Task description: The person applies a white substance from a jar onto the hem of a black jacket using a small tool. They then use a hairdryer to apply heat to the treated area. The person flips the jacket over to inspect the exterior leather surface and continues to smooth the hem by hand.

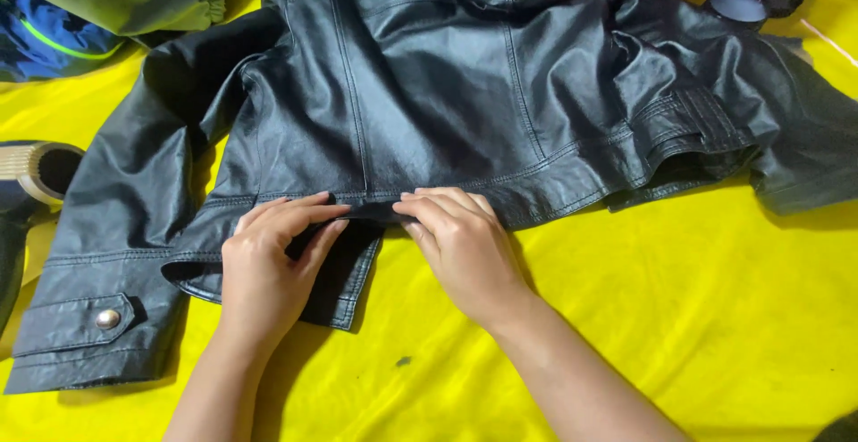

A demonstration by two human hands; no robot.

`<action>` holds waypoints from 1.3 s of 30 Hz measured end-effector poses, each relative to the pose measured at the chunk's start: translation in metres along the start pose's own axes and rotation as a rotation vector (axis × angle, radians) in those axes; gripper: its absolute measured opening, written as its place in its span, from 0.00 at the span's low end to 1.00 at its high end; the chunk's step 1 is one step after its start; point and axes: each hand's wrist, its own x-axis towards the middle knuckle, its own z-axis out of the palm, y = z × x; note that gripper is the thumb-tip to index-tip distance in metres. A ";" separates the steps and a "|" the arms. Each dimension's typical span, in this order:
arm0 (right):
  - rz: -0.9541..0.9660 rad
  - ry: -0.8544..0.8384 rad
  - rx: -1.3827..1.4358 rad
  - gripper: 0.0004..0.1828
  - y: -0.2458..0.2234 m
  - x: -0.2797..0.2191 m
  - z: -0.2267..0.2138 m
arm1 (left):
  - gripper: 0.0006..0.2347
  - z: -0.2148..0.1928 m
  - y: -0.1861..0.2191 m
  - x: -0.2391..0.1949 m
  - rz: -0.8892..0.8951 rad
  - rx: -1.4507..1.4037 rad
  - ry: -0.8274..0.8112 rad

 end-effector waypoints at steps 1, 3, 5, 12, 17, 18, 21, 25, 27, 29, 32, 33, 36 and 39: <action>0.000 0.034 0.003 0.12 0.009 0.000 0.006 | 0.05 0.002 -0.003 0.000 -0.034 0.028 0.007; 0.010 0.033 0.024 0.10 0.012 0.007 0.000 | 0.05 0.002 -0.003 0.008 -0.082 0.081 -0.020; 0.015 0.020 0.045 0.09 0.014 0.015 -0.006 | 0.05 -0.004 0.001 0.016 -0.141 0.131 -0.044; 0.308 -0.251 0.292 0.11 -0.009 0.062 -0.055 | 0.08 -0.041 0.018 0.066 -0.431 -0.079 -0.437; 0.405 -0.393 0.284 0.13 -0.015 0.083 -0.066 | 0.08 -0.046 0.010 0.084 -0.555 -0.265 -0.549; 0.422 -0.407 0.295 0.12 -0.015 0.085 -0.066 | 0.08 -0.046 0.011 0.086 -0.600 -0.314 -0.566; 0.442 -0.411 0.297 0.11 -0.013 0.086 -0.062 | 0.09 -0.049 0.019 0.090 -0.669 -0.366 -0.586; 0.406 -0.385 0.202 0.11 -0.022 0.083 -0.058 | 0.08 -0.045 0.015 0.088 -0.688 -0.398 -0.578; 0.364 -0.379 0.144 0.14 -0.021 0.077 -0.049 | 0.08 -0.043 0.012 0.085 -0.662 -0.389 -0.576; 0.319 -0.372 0.086 0.19 -0.023 0.075 -0.044 | 0.08 -0.045 0.014 0.082 -0.636 -0.379 -0.572; 0.332 -0.458 0.037 0.24 -0.029 0.072 -0.044 | 0.08 -0.049 0.018 0.078 -0.634 -0.356 -0.533; 0.353 -0.436 0.110 0.21 -0.031 0.070 -0.046 | 0.08 -0.049 0.016 0.076 -0.601 -0.316 -0.538; 0.350 -0.389 0.216 0.16 -0.033 0.068 -0.047 | 0.07 -0.044 0.008 0.070 -0.532 -0.220 -0.515; 0.195 -0.229 0.224 0.11 -0.012 0.063 -0.030 | 0.05 -0.033 0.008 0.054 -0.281 -0.052 -0.267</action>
